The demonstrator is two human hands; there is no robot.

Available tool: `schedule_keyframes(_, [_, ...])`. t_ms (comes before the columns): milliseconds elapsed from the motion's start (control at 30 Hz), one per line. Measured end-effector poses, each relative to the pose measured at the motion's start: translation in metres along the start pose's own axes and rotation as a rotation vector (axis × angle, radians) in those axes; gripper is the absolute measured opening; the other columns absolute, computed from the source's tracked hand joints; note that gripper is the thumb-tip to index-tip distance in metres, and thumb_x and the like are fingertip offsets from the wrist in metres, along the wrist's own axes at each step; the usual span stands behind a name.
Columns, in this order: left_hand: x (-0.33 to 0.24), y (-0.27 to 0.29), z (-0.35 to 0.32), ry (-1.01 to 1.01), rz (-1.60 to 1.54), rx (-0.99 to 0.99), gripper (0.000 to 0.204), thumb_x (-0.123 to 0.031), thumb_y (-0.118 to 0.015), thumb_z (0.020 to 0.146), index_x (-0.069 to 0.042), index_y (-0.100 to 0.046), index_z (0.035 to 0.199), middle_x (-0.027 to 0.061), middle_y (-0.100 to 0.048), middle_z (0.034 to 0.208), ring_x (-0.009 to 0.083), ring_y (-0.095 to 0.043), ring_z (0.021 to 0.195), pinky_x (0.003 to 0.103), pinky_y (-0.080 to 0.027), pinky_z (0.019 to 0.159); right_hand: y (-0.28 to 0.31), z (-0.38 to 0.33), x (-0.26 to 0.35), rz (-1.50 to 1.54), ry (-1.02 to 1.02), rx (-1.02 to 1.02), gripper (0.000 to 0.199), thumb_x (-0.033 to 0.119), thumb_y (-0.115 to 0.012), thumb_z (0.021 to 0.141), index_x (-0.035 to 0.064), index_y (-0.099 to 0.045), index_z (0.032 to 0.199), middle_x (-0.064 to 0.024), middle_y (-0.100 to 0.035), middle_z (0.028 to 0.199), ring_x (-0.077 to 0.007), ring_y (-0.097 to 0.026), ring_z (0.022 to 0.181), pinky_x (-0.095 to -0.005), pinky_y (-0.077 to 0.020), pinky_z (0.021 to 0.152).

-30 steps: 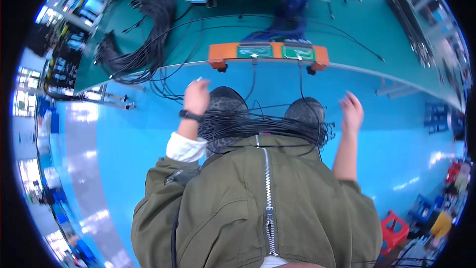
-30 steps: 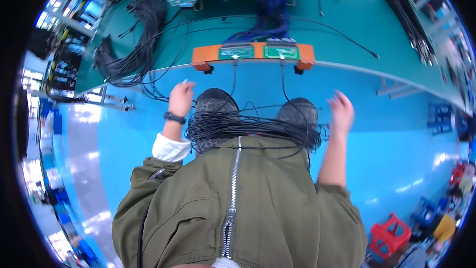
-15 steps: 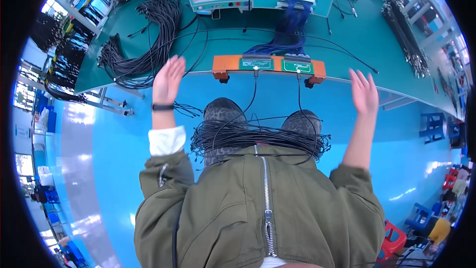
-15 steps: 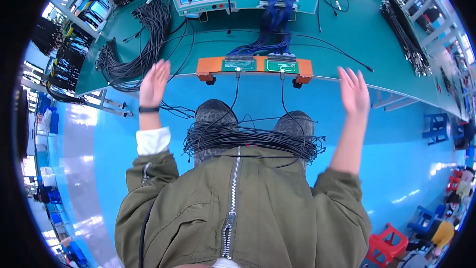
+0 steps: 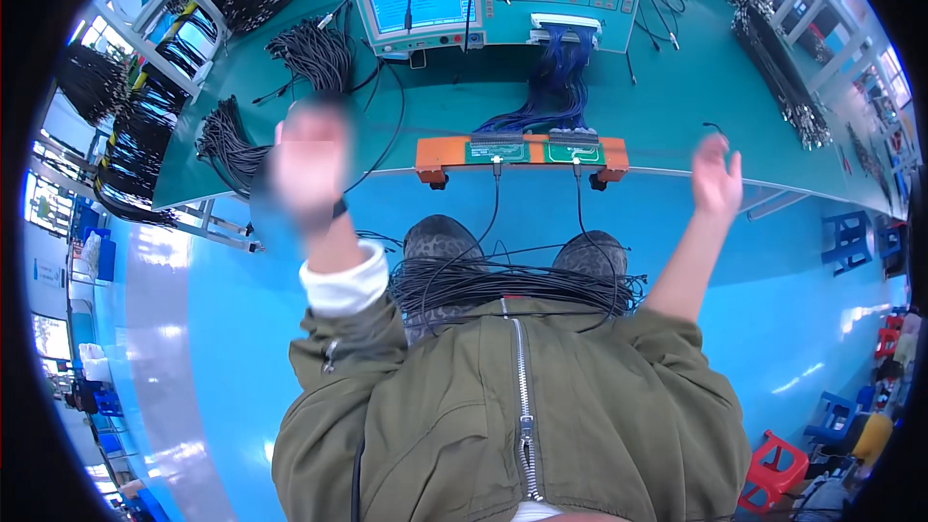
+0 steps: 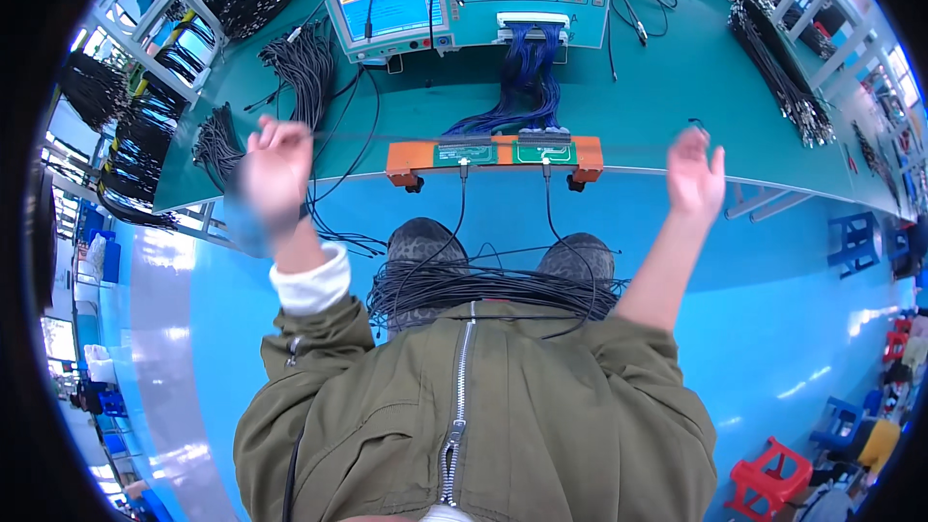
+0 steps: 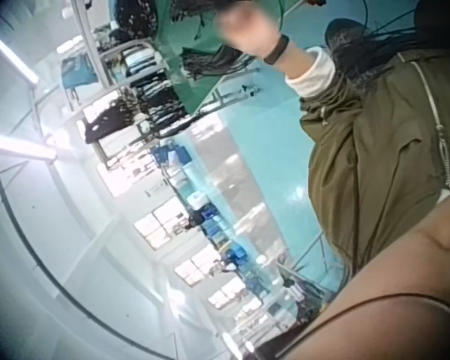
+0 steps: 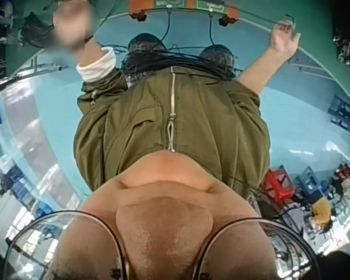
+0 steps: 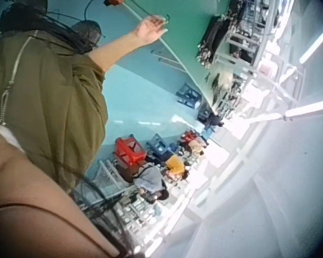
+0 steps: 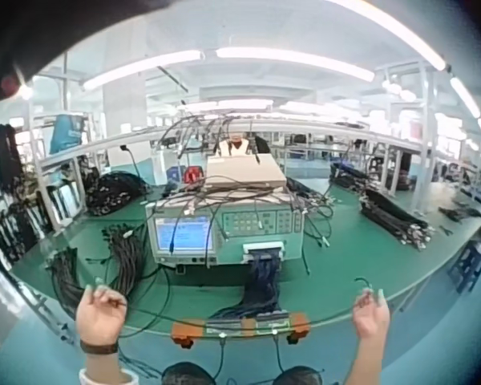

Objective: Testing the functionality of black electronic cables using a specialized testing machine.

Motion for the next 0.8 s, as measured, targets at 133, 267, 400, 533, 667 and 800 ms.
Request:
schedule_keyframes(133, [-0.056,0.008,-0.061,0.121,-0.175,-0.099,0.025,-0.021,-0.031,0.098,-0.004,-0.048,0.091,-0.0024,-0.036,0.061,0.0085,-0.03,0.051,0.022,-0.029,0.049,-0.028,-0.066,0.049,-0.018,-0.02,0.088,0.018,0.019,-0.036,0.098,0.003,-0.042,0.092,-0.0022,-0.037,0.075,-0.0081,-0.029,0.054,-0.0236,-0.0273,0.051])
schedule_keyframes(267, [-0.146,0.065,-0.105,-0.003,0.124,-0.012,0.026,-0.023,-0.031,0.098,-0.006,-0.049,0.09,-0.0031,-0.033,0.058,0.007,-0.024,0.046,0.022,-0.023,0.044,-0.051,-0.127,0.103,-0.303,0.02,0.176,0.019,0.019,-0.039,0.098,0.001,-0.046,0.098,-0.0022,-0.037,0.076,-0.0071,-0.023,0.05,-0.023,-0.0246,0.045])
schedule_keyframes(400, [-0.216,0.131,-0.15,-0.261,0.376,-0.216,0.029,-0.028,-0.032,0.098,-0.006,-0.05,0.091,-0.0023,-0.035,0.058,0.0079,-0.026,0.046,0.022,-0.023,0.044,-0.048,-0.177,0.131,-0.328,0.414,-0.204,0.024,0.023,-0.041,0.098,0.0012,-0.052,0.099,-0.0046,-0.043,0.081,-0.0068,-0.025,0.049,-0.0205,-0.0222,0.04])
schedule_keyframes(533, [-0.233,0.161,-0.172,-0.331,0.459,-0.446,0.031,-0.03,-0.033,0.098,-0.005,-0.05,0.09,-0.0014,-0.038,0.059,0.0091,-0.029,0.047,0.023,-0.025,0.044,0.003,-0.192,0.179,-0.373,0.587,-0.408,0.025,0.024,-0.04,0.098,0.0018,-0.052,0.101,-0.002,-0.042,0.074,-0.0065,-0.024,0.048,-0.0199,-0.0223,0.04])
schedule_keyframes(667, [-0.231,0.121,-0.166,-0.605,0.597,-0.875,0.03,-0.028,-0.034,0.097,-0.004,-0.051,0.091,0.0007,-0.043,0.063,0.0113,-0.034,0.048,0.022,-0.027,0.046,0.033,-0.202,0.211,-0.527,0.606,-0.373,0.026,0.024,-0.04,0.098,0.0024,-0.052,0.107,0.0023,-0.036,0.065,-0.0049,-0.024,0.047,-0.0179,-0.0223,0.039])
schedule_keyframes(800, [-0.194,0.115,-0.144,-0.553,0.875,-0.713,0.021,-0.015,-0.04,0.093,-0.002,-0.048,0.108,0.0018,-0.05,0.073,0.0077,-0.037,0.054,0.019,-0.03,0.049,0.008,-0.185,0.161,-0.77,0.58,-0.448,0.026,0.023,-0.039,0.098,0.0035,-0.052,0.111,0.0048,-0.033,0.061,-0.0033,-0.024,0.047,-0.0161,-0.0216,0.038])
Point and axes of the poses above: each hand's wrist, its own z-axis towards the middle knuckle, its own y-axis out of the back of the hand, x = y × z, the point moved 3 cm from there along z, towards the middle knuckle
